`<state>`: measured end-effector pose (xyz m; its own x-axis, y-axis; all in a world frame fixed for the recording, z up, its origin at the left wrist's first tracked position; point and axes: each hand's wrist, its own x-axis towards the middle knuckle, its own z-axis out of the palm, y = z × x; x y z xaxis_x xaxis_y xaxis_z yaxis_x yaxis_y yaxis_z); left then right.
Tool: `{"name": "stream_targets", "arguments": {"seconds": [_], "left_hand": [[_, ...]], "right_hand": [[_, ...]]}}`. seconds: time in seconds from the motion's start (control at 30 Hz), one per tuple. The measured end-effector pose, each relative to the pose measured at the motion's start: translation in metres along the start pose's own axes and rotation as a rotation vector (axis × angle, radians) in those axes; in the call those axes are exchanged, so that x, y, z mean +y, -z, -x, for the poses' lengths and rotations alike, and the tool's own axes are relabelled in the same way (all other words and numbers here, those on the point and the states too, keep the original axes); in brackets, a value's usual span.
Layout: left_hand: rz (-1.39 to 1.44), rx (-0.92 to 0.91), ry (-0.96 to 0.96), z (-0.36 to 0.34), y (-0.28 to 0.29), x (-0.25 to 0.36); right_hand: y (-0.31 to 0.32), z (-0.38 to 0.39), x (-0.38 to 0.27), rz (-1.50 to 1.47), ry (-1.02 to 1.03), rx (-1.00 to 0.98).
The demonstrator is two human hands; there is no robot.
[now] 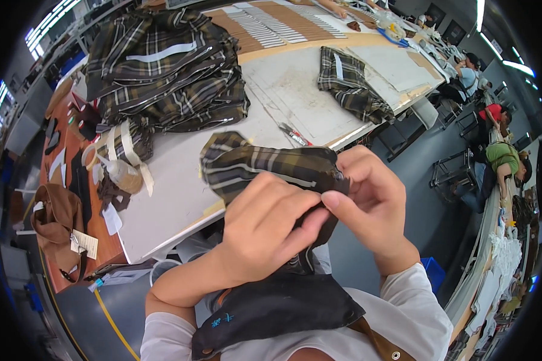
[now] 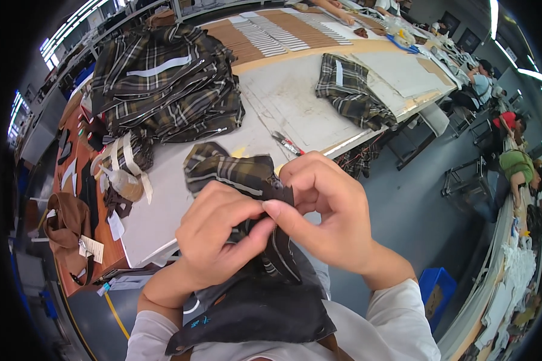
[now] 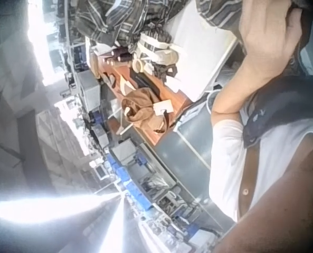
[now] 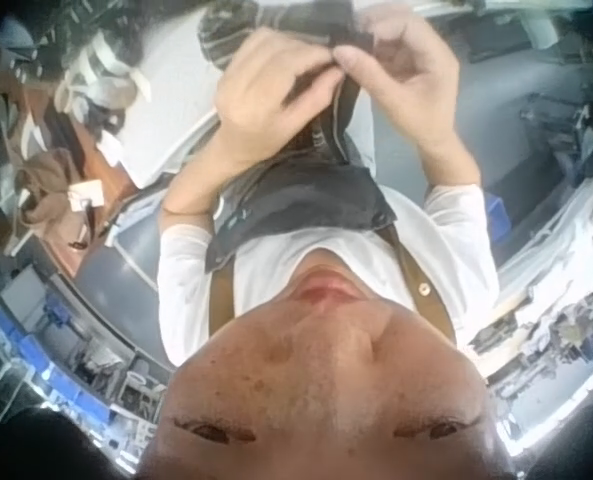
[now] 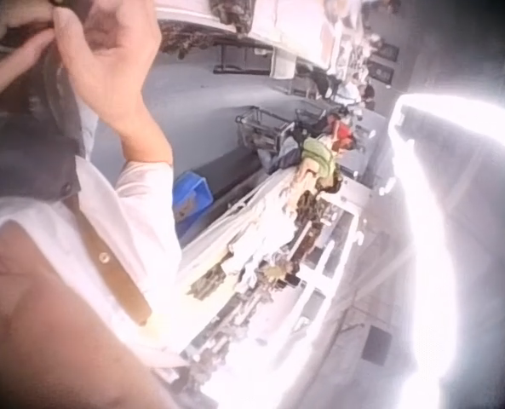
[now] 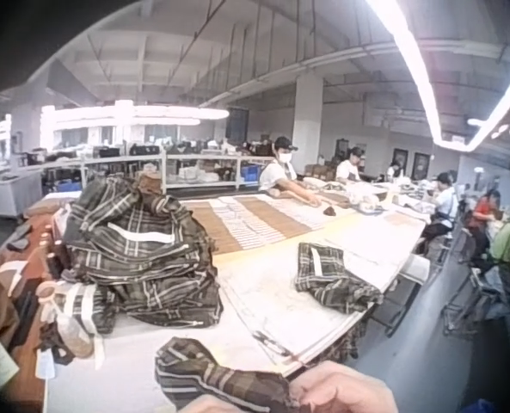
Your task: Attaching or finishing parts of a plaid leather or textile bag using hand tools and adhesive.
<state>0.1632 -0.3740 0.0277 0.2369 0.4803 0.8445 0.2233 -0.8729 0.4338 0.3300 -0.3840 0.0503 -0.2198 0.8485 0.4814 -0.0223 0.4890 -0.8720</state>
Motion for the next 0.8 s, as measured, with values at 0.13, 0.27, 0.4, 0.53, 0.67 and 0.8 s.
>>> {"name": "stream_targets", "arguments": {"seconds": [0.13,0.27,0.4,0.53,0.67,0.8], "left_hand": [[0.018,0.005,-0.081,-0.015,-0.008,0.006],[0.059,0.031,-0.105,-0.032,-0.015,0.018],[0.115,0.032,-0.096,-0.031,-0.020,0.020],[0.123,0.005,-0.080,-0.025,-0.018,0.018],[0.029,-0.050,-0.147,-0.014,-0.021,0.020],[0.007,-0.061,-0.150,-0.006,-0.020,0.022]], "right_hand": [[0.007,0.000,-0.022,0.631,0.433,0.102],[0.008,0.005,-0.033,0.760,0.543,0.183],[0.013,0.012,-0.041,0.843,0.503,0.128],[0.004,0.027,-0.045,0.076,0.110,0.316],[0.032,0.028,-0.066,1.027,0.139,-0.052],[0.041,0.029,-0.054,0.783,0.118,-0.173]]}}
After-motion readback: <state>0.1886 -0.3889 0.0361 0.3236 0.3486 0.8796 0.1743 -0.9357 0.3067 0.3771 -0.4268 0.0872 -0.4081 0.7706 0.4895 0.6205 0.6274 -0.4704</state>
